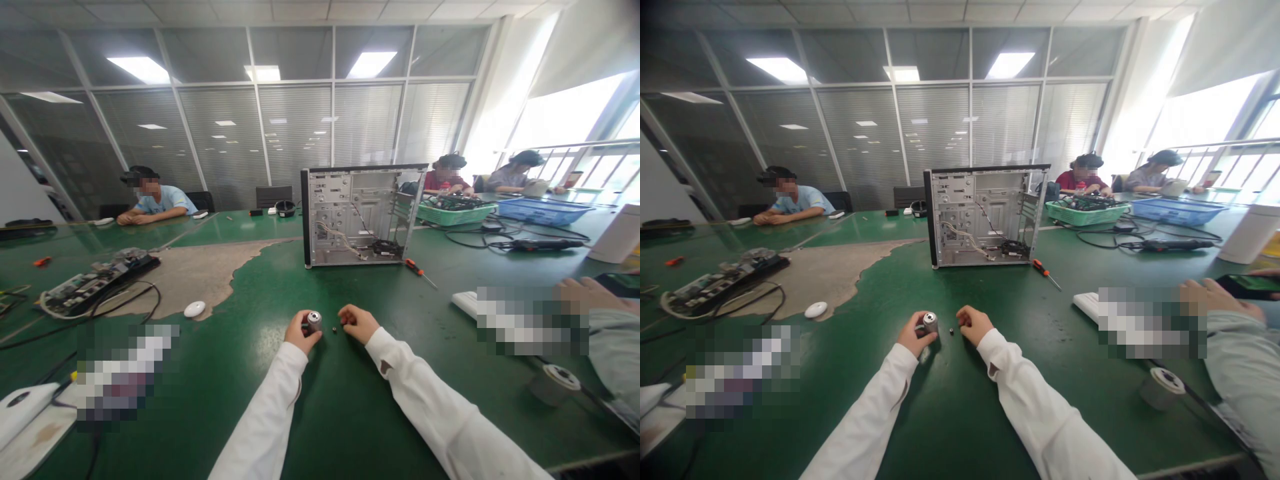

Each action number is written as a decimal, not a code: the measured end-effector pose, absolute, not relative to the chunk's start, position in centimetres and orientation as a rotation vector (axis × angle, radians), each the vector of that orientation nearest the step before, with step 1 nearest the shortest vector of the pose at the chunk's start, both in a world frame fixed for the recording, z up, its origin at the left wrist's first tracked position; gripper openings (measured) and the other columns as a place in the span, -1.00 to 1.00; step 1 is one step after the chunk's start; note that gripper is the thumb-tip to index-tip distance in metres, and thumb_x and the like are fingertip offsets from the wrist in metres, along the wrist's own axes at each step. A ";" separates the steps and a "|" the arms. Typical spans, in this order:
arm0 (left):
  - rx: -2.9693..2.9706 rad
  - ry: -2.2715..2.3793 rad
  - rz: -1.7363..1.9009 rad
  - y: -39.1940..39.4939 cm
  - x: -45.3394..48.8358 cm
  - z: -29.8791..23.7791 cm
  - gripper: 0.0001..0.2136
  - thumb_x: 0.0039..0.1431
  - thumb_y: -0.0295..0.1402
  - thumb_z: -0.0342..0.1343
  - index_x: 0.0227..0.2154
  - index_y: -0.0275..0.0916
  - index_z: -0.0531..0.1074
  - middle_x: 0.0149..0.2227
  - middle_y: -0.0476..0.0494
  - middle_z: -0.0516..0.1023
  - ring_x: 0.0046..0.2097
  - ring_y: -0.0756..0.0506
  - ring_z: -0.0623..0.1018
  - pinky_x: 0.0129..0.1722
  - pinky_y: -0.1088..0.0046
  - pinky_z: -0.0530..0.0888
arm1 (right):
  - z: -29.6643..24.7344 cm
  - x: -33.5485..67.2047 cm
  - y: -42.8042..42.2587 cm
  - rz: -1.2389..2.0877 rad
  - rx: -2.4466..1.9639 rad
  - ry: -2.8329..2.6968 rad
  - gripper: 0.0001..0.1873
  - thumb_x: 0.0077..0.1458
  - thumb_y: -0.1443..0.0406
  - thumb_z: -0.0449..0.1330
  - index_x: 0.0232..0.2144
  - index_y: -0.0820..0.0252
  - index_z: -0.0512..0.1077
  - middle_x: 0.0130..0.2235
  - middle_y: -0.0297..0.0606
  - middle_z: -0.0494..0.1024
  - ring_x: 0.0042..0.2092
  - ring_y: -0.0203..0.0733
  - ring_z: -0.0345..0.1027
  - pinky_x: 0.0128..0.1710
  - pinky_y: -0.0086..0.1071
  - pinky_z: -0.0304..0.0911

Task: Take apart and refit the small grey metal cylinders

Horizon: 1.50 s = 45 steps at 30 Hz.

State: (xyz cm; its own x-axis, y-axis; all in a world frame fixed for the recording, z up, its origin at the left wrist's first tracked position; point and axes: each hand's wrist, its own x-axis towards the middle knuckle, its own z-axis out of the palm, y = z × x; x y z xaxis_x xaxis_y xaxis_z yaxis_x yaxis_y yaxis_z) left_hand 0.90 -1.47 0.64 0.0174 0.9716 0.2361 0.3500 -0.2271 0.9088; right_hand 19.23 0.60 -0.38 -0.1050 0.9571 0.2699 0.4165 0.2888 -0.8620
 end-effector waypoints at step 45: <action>0.593 1.156 1.648 0.8 -1.3 -0.1 -0.81 -0.37 -0.50 -0.01 -0.53 -0.29 0.29 -0.66 0.03 0.36 -0.56 0.05 0.40 -0.58 0.57 0.30 | -1.5 20.4 2.7 0.637 -1.400 -1.359 -0.85 -0.32 0.36 -0.03 -0.60 0.19 0.33 -0.59 -0.41 0.41 -0.60 -0.38 0.25 -0.54 -0.48 0.16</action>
